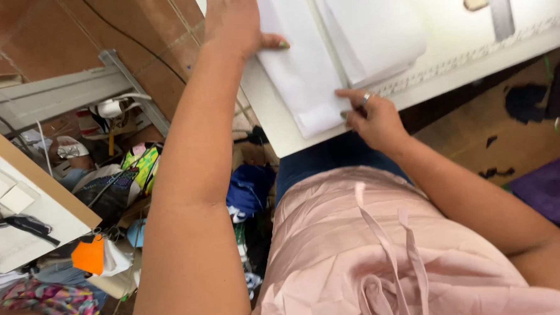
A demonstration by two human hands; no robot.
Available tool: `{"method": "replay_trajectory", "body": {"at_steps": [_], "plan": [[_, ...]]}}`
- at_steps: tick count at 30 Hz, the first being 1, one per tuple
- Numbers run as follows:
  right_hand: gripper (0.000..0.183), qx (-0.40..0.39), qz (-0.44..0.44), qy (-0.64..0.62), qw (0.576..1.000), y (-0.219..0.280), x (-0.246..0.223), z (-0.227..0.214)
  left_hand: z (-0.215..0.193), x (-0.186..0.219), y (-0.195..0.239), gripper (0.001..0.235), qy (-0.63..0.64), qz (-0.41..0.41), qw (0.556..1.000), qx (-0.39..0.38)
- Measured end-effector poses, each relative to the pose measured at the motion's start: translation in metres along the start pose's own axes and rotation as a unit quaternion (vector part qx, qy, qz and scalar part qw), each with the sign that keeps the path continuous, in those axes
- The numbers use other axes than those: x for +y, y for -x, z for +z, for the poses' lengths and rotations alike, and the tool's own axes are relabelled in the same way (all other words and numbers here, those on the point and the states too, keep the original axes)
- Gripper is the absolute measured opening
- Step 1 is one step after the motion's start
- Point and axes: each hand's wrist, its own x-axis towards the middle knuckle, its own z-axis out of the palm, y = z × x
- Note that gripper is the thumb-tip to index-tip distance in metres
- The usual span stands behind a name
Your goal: Measuring, marking, and cutting fabric or paper patterns on a workbench in a sewing factory.
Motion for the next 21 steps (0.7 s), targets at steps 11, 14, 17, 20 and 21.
{"method": "replay_trajectory", "body": {"at_steps": [11, 14, 17, 20, 21], "plan": [[0.037, -0.134, 0.122, 0.216, 0.959, -0.001, -0.034, -0.059, -0.048, 0.02, 0.033, 0.14, 0.009, -0.049, 0.998, -0.045], [0.021, 0.095, -0.207, 0.264, 0.937, -0.055, -0.01, -0.093, -0.044, 0.02, 0.034, 0.14, 0.009, -0.058, 0.997, -0.041], [0.027, 0.163, -0.276, 0.274, 0.907, -0.128, -0.04, -0.103, -0.028, 0.018, 0.029, 0.147, -0.011, -0.06, 0.998, -0.011], [0.042, 0.194, -0.276, 0.462, 0.82, -0.19, -0.03, -0.087, -0.044, 0.02, 0.032, 0.144, 0.023, -0.063, 0.997, -0.049], [0.042, 0.194, -0.273, 0.46, 0.822, -0.193, -0.029, -0.083, -0.043, 0.019, 0.031, 0.144, 0.021, -0.06, 0.997, -0.052]]}}
